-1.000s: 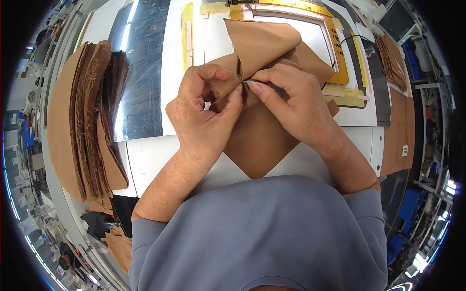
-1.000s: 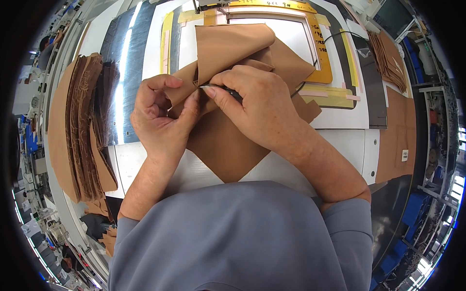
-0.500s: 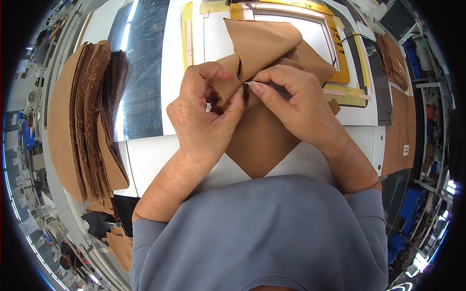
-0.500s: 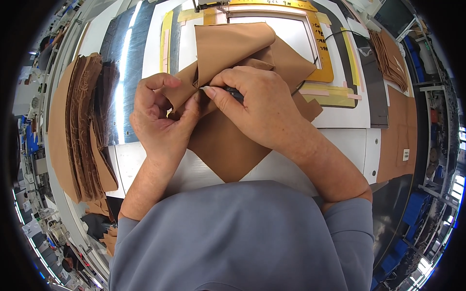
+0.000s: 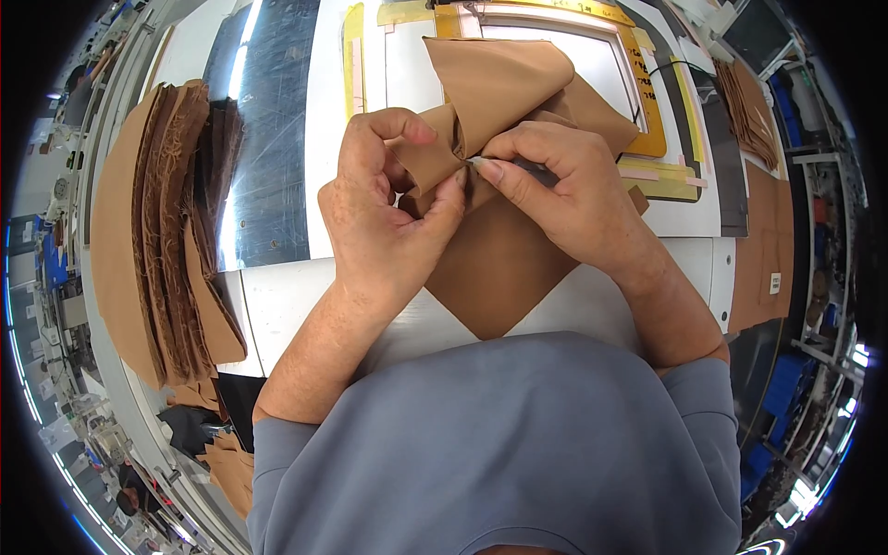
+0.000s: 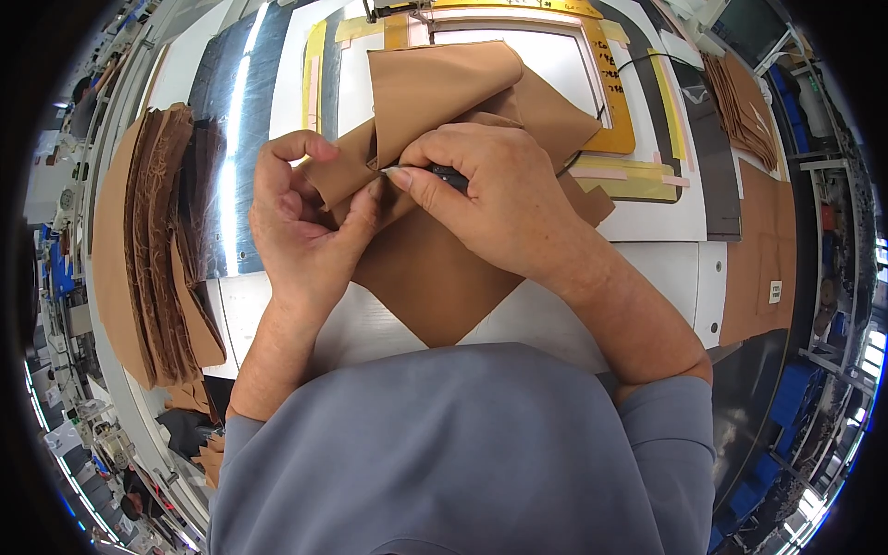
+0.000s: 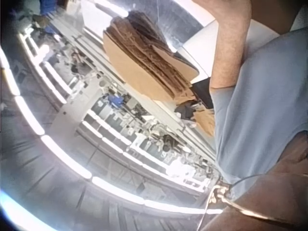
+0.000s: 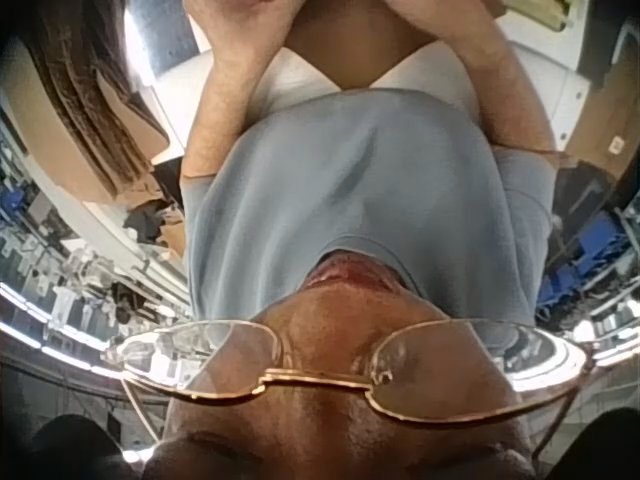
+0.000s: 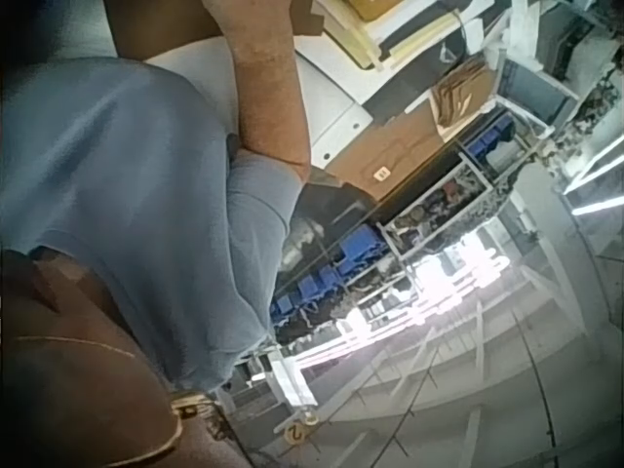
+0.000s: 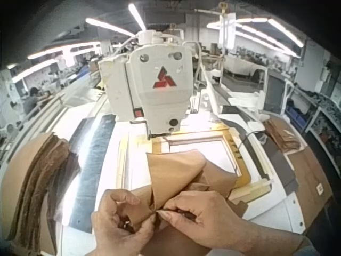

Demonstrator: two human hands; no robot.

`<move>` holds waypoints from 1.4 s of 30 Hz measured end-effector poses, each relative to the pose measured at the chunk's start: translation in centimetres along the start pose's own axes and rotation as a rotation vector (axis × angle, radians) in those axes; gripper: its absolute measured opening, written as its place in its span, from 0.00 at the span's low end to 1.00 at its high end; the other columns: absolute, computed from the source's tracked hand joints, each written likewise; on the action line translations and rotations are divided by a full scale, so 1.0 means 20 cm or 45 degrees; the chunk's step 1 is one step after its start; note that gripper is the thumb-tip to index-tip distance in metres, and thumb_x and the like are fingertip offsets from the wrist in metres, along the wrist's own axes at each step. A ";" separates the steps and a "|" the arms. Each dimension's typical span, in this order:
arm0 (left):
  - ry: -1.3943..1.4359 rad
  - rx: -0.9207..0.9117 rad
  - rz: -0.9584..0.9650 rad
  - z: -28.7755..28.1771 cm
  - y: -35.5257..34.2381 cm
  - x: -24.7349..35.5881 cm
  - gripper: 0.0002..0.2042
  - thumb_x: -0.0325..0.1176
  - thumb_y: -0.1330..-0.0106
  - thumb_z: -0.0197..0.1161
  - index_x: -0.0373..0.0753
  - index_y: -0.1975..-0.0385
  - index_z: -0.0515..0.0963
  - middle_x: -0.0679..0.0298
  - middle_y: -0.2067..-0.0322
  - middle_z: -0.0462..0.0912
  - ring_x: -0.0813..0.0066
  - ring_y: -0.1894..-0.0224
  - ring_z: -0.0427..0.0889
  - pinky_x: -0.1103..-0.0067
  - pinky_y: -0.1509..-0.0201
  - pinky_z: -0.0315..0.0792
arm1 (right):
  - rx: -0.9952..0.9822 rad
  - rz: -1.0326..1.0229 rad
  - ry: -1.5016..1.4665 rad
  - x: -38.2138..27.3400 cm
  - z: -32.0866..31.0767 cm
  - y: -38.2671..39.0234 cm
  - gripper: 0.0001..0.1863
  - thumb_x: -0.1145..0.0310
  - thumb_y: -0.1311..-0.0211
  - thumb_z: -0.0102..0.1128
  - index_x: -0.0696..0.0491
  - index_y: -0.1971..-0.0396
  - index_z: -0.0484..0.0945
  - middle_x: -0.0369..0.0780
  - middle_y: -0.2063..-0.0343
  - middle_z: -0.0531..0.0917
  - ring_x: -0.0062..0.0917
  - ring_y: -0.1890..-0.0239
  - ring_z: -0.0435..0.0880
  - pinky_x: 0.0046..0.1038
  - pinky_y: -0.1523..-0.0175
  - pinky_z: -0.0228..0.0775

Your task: Operating an industrial sewing machine to prepare and assemble leather bag components, including placing brand labels and using tweezers for precise alignment.

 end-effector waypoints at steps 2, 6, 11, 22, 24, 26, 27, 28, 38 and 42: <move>-0.018 -0.039 -0.017 0.01 -0.01 -0.01 0.19 0.18 0.43 0.68 0.40 0.54 0.70 0.68 0.78 0.80 0.89 0.79 0.77 0.87 0.78 0.68 | -0.111 0.011 0.044 0.00 0.02 0.00 0.10 0.68 0.34 0.66 0.61 0.62 0.84 0.39 0.71 0.82 0.23 0.67 0.78 0.26 0.61 0.69; 0.023 -0.032 0.017 0.01 -0.01 -0.01 0.19 0.18 0.43 0.68 0.39 0.54 0.70 0.69 0.79 0.79 0.89 0.79 0.77 0.87 0.78 0.68 | -0.017 0.010 -0.014 0.01 0.00 0.00 0.09 0.65 0.38 0.68 0.56 0.67 0.86 0.41 0.75 0.84 0.31 0.70 0.80 0.32 0.63 0.70; 0.090 -0.040 -0.007 0.02 -0.01 -0.01 0.20 0.17 0.44 0.68 0.39 0.54 0.70 0.68 0.76 0.81 0.87 0.77 0.79 0.86 0.76 0.69 | -0.043 -0.017 -0.038 0.01 0.00 0.00 0.09 0.65 0.36 0.68 0.57 0.66 0.86 0.40 0.75 0.83 0.27 0.73 0.79 0.29 0.67 0.69; 0.299 -0.154 -0.203 0.08 0.00 -0.07 0.25 0.17 0.45 0.69 0.38 0.47 0.70 0.77 0.76 0.64 0.91 0.72 0.64 0.90 0.65 0.65 | 0.067 -0.244 -0.022 -0.09 -0.12 0.00 0.12 0.69 0.40 0.71 0.52 0.56 0.86 0.38 0.70 0.82 0.24 0.69 0.80 0.28 0.63 0.74; 0.307 -0.159 -0.215 0.09 0.00 -0.08 0.25 0.17 0.44 0.69 0.38 0.47 0.70 0.77 0.76 0.64 0.92 0.72 0.64 0.90 0.66 0.65 | -0.025 -0.262 0.017 -0.07 -0.08 -0.01 0.15 0.73 0.42 0.70 0.50 0.54 0.85 0.37 0.67 0.82 0.27 0.68 0.82 0.29 0.62 0.76; 0.312 -0.163 -0.230 0.09 0.00 -0.08 0.25 0.17 0.44 0.69 0.38 0.47 0.71 0.78 0.76 0.63 0.92 0.72 0.65 0.90 0.67 0.64 | -0.033 -0.305 0.062 -0.06 -0.05 -0.01 0.14 0.74 0.42 0.69 0.50 0.55 0.85 0.38 0.67 0.82 0.29 0.68 0.83 0.30 0.62 0.76; 0.300 -0.180 -0.243 0.09 0.01 -0.09 0.25 0.16 0.44 0.69 0.38 0.46 0.71 0.78 0.76 0.63 0.92 0.72 0.64 0.90 0.67 0.64 | -0.045 -0.350 0.102 -0.07 -0.03 -0.01 0.14 0.76 0.42 0.68 0.50 0.55 0.85 0.38 0.68 0.82 0.30 0.67 0.84 0.30 0.62 0.76; 0.288 -0.197 -0.255 0.09 0.01 -0.10 0.25 0.16 0.43 0.69 0.38 0.46 0.71 0.79 0.76 0.62 0.92 0.72 0.64 0.91 0.67 0.63 | -0.043 -0.346 0.102 -0.07 -0.03 -0.01 0.14 0.76 0.42 0.68 0.50 0.55 0.85 0.38 0.68 0.82 0.30 0.67 0.84 0.30 0.62 0.76; 0.264 -0.252 -0.229 0.10 0.01 -0.07 0.24 0.15 0.41 0.67 0.37 0.45 0.70 0.77 0.77 0.65 0.92 0.73 0.67 0.91 0.66 0.66 | -0.063 -0.298 0.109 -0.04 -0.04 -0.02 0.09 0.78 0.43 0.66 0.56 0.62 0.79 0.41 0.70 0.81 0.36 0.67 0.84 0.34 0.62 0.74; 0.481 -0.256 -0.351 0.13 0.02 -0.06 0.23 0.14 0.39 0.64 0.35 0.45 0.68 0.68 0.69 0.80 0.87 0.65 0.80 0.89 0.60 0.74 | -0.048 -0.264 0.054 -0.02 -0.03 -0.03 0.09 0.79 0.42 0.65 0.57 0.61 0.78 0.41 0.68 0.83 0.34 0.65 0.85 0.33 0.60 0.75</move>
Point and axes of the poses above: each hand's wrist, its own y-axis away from the middle knuckle, its own z-axis out of the palm, x = y × z, the point moved 10 cm from there along -y, towards the middle knuckle
